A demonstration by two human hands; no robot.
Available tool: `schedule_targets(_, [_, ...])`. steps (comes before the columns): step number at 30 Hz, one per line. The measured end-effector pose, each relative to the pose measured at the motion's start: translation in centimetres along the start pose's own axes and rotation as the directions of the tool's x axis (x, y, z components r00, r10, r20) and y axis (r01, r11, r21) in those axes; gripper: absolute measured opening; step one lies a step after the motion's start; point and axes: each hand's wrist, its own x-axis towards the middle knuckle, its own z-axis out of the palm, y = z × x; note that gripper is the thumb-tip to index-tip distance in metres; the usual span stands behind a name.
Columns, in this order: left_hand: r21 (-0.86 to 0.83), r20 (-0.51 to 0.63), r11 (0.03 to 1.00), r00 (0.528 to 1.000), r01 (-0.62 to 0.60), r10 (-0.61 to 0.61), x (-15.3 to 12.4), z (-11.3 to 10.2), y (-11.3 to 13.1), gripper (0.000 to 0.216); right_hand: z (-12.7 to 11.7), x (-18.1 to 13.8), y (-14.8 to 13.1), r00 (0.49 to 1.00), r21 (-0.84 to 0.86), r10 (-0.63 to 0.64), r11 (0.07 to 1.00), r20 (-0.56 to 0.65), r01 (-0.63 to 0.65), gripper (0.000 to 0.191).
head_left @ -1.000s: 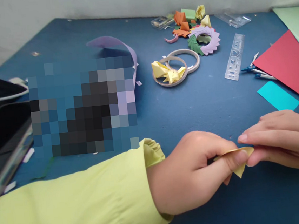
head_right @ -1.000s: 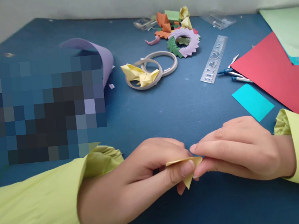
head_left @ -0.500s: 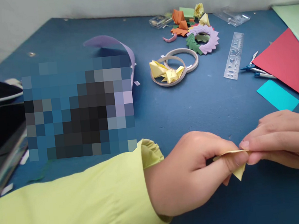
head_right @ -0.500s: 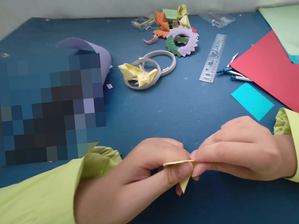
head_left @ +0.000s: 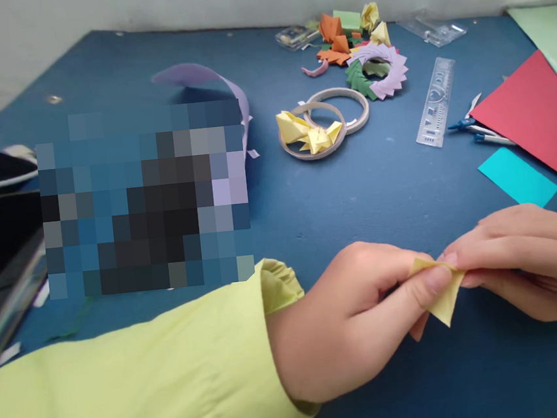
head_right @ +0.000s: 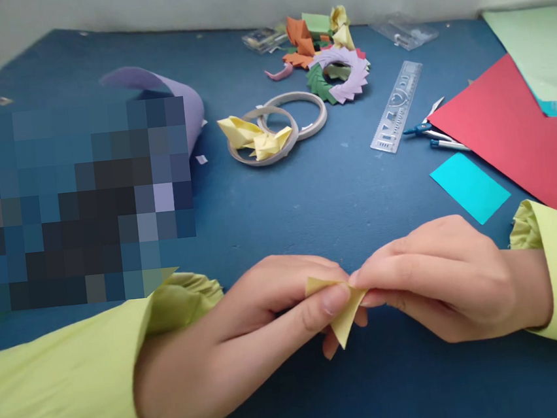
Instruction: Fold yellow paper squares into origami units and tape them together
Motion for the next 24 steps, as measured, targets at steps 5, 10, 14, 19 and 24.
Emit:
schedule_targets(5, [-0.010,0.019,1.000,1.000,-0.007,0.007,0.04,-0.09,-0.02,0.040,0.05,-0.02,0.11,1.000,0.009,-0.008,1.000,-0.021,0.009,0.014])
schedule_targets(10, [-0.003,0.018,1.000,1.000,0.006,-0.006,0.21,0.00,0.19,0.040,0.20,-0.40,0.30,0.999,0.062,-0.043,0.997,-0.028,0.045,0.014])
schedule_targets(14, [0.023,0.021,1.000,1.000,0.001,-0.001,0.20,0.01,0.34,0.038,-0.07,-0.49,0.46,0.997,0.093,-0.070,0.993,0.039,0.066,0.017])
schedule_targets(19, [0.045,0.008,0.999,1.000,0.001,-0.001,0.09,-0.03,0.28,0.037,0.08,-0.49,0.28,0.998,-0.040,-0.056,0.998,0.018,0.057,0.018])
schedule_targets(24, [0.002,0.002,0.996,0.996,0.084,-0.084,0.06,-0.13,0.34,0.041,0.75,-0.49,0.31,0.999,0.028,0.055,0.998,-0.004,-0.054,0.015])
